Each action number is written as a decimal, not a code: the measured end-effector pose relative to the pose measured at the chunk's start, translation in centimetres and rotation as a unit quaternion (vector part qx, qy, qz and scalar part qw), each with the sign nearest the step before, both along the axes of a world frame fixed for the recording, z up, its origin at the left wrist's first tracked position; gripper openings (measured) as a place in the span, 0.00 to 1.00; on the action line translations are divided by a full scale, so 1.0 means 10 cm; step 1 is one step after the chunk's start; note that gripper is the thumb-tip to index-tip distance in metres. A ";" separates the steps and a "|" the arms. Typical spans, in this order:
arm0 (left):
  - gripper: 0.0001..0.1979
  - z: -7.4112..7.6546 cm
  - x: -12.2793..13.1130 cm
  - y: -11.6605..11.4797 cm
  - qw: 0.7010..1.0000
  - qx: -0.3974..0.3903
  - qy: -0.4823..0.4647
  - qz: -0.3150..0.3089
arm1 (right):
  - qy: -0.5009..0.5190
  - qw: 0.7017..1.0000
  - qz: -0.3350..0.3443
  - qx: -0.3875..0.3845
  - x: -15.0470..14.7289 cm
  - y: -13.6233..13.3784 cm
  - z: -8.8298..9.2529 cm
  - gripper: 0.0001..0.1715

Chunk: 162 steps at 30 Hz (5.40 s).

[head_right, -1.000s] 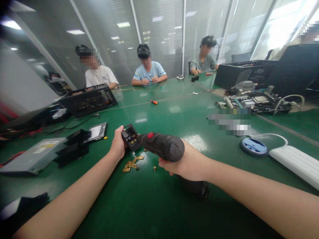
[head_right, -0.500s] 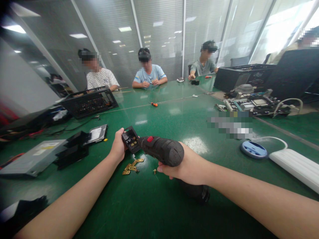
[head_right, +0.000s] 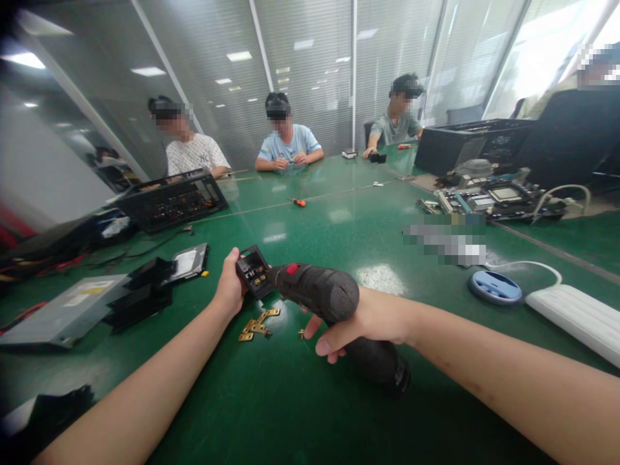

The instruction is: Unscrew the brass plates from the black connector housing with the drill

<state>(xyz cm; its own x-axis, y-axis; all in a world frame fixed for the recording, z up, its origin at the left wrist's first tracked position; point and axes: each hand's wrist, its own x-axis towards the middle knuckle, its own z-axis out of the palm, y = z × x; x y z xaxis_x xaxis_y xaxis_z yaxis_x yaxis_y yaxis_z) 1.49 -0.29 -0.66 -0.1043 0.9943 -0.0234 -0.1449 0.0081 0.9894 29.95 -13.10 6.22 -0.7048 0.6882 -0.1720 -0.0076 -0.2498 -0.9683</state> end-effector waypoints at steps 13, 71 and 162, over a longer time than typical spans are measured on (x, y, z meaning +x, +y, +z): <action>0.25 0.03 0.02 -0.06 0.999 0.024 0.033 0.005 | -0.022 0.996 0.007 -0.085 0.01 -0.01 -0.11 0.33; 0.18 0.03 0.00 0.00 0.997 0.001 0.079 0.010 | 0.003 0.998 0.026 -0.058 0.02 0.04 -0.13 0.28; 0.21 0.02 0.03 0.01 0.996 0.025 0.085 -0.006 | -0.002 0.999 0.031 -0.033 -0.01 -0.01 -0.06 0.65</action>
